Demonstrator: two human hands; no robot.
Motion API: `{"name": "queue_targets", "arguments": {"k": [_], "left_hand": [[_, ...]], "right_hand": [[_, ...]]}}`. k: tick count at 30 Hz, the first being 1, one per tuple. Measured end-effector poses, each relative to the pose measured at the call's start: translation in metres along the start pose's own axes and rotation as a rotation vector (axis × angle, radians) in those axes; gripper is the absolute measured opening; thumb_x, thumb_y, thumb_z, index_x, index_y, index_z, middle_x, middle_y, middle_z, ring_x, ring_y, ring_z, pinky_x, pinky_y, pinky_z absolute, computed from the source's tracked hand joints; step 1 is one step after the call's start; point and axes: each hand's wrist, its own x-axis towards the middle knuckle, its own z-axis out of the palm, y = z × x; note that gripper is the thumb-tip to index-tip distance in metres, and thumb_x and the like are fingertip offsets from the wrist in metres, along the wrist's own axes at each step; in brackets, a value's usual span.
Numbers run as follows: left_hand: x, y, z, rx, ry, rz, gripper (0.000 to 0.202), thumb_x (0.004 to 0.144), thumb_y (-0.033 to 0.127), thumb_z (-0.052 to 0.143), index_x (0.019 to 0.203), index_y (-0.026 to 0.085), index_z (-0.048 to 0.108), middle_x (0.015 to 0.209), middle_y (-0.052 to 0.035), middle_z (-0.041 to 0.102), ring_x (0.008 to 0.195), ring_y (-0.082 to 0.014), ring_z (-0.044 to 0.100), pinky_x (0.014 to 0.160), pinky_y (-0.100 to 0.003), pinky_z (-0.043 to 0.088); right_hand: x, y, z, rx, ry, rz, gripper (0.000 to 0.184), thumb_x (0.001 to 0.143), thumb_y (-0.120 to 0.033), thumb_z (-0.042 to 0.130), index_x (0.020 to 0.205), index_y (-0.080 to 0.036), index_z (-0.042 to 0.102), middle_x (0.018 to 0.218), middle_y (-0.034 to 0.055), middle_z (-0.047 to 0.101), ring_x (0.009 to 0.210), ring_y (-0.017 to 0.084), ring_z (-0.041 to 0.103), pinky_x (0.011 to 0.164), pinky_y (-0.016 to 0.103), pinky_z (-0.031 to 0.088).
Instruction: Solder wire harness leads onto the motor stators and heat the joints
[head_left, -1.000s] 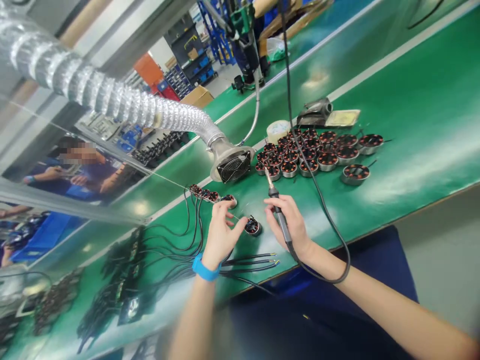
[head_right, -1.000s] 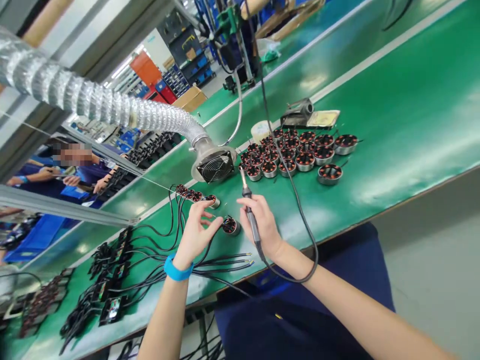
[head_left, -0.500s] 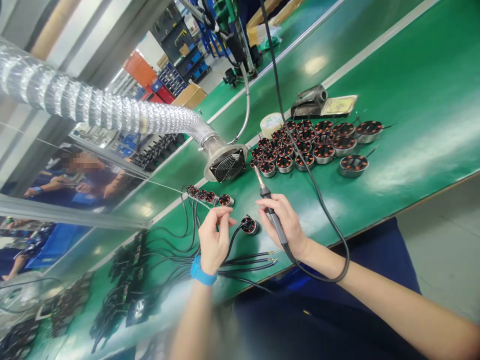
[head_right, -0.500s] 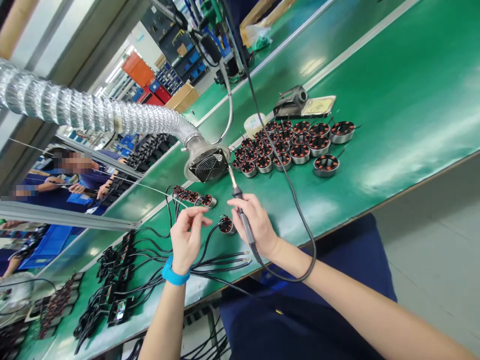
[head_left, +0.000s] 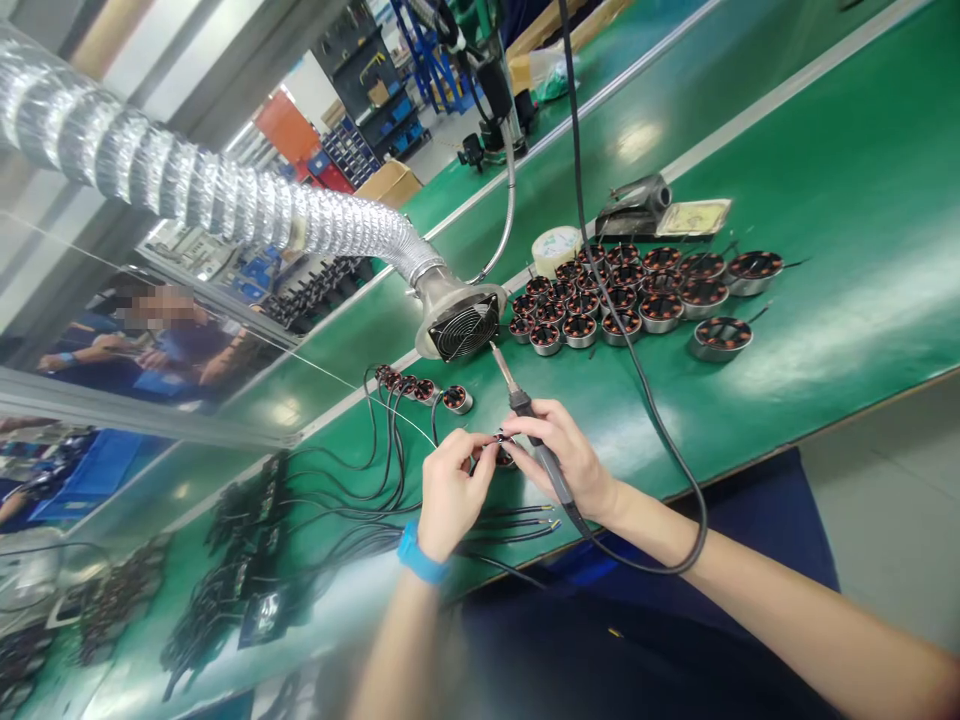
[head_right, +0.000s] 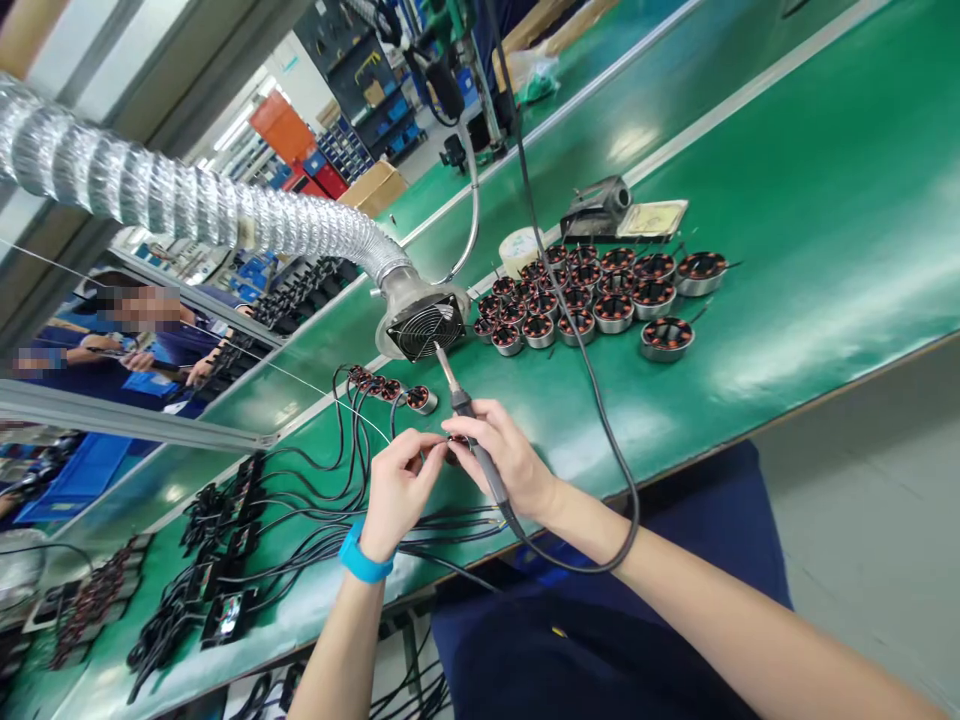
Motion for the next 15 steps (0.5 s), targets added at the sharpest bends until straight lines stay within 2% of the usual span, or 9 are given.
{"name": "queue_targets", "arguments": {"k": [4,9,15], "left_hand": [[-0.0023,-0.0034,0.0039,-0.033,-0.005,-0.021,0.019,0.099,0.027,0.055,0.090,0.019,0.069,0.077,-0.0006,0.057,0.067,-0.0128,0.051,0.064,-0.026,0.038],[-0.0011,-0.0051,0.0044,-0.015,-0.024,0.055,0.020,0.101,0.025,0.050,0.087,0.019,0.063,0.082,-0.0027,0.059,0.081,-0.0162,0.054,0.074,-0.027,0.040],[0.0012,-0.0083,0.0022,-0.142,-0.089,0.012,0.021,0.101,0.024,0.049,0.086,0.019,0.062,0.082,-0.0012,0.057,0.075,-0.0136,0.053,0.070,-0.025,0.039]], "right_hand": [[-0.0040,0.0042,0.0044,0.020,-0.023,0.027,0.042,0.092,-0.004,0.059,0.129,-0.025,0.057,0.114,0.0097,0.055,0.104,0.020,0.064,0.088,0.035,0.062],[-0.0055,0.0045,0.0078,0.004,0.008,0.030,0.043,0.093,-0.006,0.060,0.130,-0.028,0.058,0.113,0.0078,0.055,0.099,0.018,0.066,0.084,0.031,0.063],[-0.0103,0.0087,0.0102,0.023,-0.067,0.023,0.042,0.097,-0.012,0.058,0.135,-0.029,0.056,0.113,0.0072,0.055,0.097,0.017,0.066,0.084,0.030,0.063]]}}
